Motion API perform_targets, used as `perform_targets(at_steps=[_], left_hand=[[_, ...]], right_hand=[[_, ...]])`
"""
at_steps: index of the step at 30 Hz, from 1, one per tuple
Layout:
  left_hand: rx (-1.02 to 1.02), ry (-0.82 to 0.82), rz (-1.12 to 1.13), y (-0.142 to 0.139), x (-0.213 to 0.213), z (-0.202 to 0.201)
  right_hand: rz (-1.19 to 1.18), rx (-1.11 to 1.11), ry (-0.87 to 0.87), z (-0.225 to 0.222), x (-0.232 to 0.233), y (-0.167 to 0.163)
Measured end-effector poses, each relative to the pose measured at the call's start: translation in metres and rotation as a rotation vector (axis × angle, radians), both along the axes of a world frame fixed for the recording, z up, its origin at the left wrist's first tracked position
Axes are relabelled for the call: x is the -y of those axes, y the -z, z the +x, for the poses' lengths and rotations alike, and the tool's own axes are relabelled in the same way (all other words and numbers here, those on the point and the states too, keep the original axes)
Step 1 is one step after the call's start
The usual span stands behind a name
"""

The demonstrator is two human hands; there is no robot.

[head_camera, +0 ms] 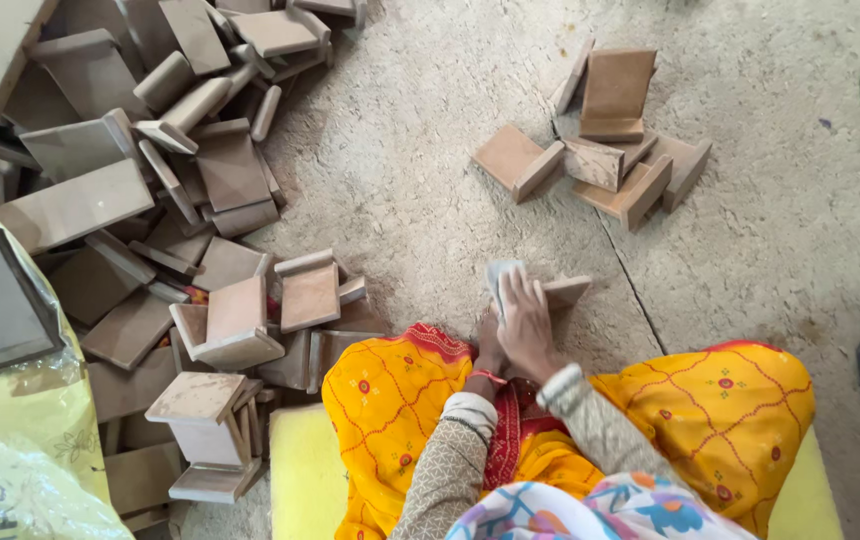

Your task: The person sits on the floor and smooths small wooden pieces one at a time, rubbing each piece with a sanding block by hand. Sanded pieces are set on the floor in a pile beside them while unsanded pieces are taken from a larger pile.

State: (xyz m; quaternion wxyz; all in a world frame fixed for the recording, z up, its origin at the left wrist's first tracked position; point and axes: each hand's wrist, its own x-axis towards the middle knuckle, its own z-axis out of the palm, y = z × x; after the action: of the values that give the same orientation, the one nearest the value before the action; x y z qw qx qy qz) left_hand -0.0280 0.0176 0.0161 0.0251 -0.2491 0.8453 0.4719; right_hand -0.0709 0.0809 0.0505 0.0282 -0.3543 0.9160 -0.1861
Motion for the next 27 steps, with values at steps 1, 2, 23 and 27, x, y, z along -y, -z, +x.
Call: perform_targets(at_steps=[1,2,23,27], left_hand=[[-0.057,0.036,-0.106,-0.001,0.000,-0.001],[-0.111,0.074,-0.211,-0.002,0.000,-0.001],[-0.258,-0.053,0.040,-0.006,0.001,0.004],[-0.198,-0.083,0.197,0.003,0.000,0.004]], right_hand=[[-0.014,0.034,-0.001,-0.012,0.007,0.001],[-0.026,0.070,-0.002,-0.019,0.011,-0.001],[-0.130,0.051,-0.084,0.037,-0.041,-0.014],[-0.149,0.134,-0.064,0.039,-0.045,-0.016]])
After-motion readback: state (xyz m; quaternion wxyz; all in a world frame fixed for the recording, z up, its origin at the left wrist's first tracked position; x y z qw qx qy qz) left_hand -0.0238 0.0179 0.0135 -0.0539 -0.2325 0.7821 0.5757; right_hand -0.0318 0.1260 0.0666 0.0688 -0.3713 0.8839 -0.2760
